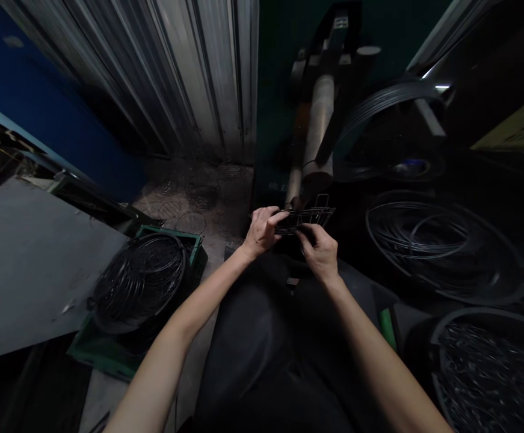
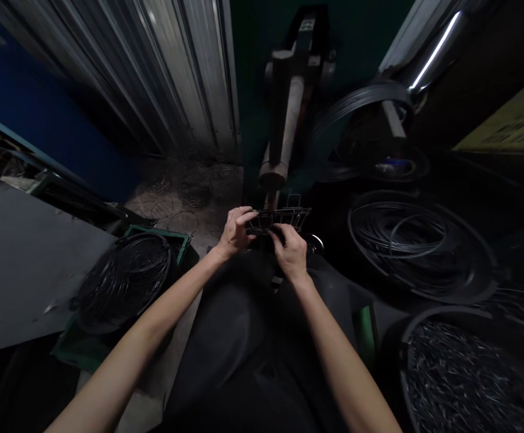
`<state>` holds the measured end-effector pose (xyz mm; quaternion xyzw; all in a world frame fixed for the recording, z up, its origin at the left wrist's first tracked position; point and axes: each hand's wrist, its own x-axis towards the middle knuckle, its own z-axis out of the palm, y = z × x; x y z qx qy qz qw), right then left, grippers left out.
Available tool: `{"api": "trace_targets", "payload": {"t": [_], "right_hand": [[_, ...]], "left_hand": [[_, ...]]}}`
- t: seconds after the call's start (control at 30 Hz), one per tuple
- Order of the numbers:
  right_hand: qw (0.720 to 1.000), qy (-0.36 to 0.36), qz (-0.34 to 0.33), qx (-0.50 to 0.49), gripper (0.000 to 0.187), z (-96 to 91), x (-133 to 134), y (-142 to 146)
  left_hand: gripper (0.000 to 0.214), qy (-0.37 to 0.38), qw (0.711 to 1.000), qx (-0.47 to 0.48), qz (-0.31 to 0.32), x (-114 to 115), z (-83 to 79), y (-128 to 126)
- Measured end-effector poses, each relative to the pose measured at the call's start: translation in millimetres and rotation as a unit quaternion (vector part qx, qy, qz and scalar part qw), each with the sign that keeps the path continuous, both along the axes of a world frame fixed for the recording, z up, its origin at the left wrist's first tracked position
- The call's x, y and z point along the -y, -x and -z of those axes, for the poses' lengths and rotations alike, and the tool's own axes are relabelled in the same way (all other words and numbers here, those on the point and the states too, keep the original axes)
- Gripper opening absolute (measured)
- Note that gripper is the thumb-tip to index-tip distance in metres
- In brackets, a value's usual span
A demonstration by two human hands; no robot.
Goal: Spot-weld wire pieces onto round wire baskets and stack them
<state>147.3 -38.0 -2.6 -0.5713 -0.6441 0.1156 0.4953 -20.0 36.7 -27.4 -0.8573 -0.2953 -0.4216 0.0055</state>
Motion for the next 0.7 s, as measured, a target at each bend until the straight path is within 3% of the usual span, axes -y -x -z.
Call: {"api": "trace_targets", "payload": {"t": [0.3,0.37,0.47,0.63,0.7], "right_hand": [[1.000,-0.013,0.003,-0.015,0.022,1.3,4,3],[0.999,-0.024,0.030,-0.010,0.025,0.3,10,-2],[0.993,-0.038,0.116,-0.011,0.028,-5.9,15,-18],[0.986,-0.018,0.168,-0.019,0.030,-30.4,19,-61],[0.982,-0.002,0.188,-0.002,0.031,-33.3,35,-87]], "left_hand": [[0.055,0.006,0.999,0.032,-0.007,-3,1.5,-4],[0.060,0.010,0.999,0.042,0.002,-2,-0.3,-3],[0.071,0.017,0.998,0.055,0.013,4,-0.1,1],[0.113,0.115,0.982,0.115,-0.095,12,21.6,17],[0.108,0.154,0.974,0.132,-0.104,9,32.0,24]]}}
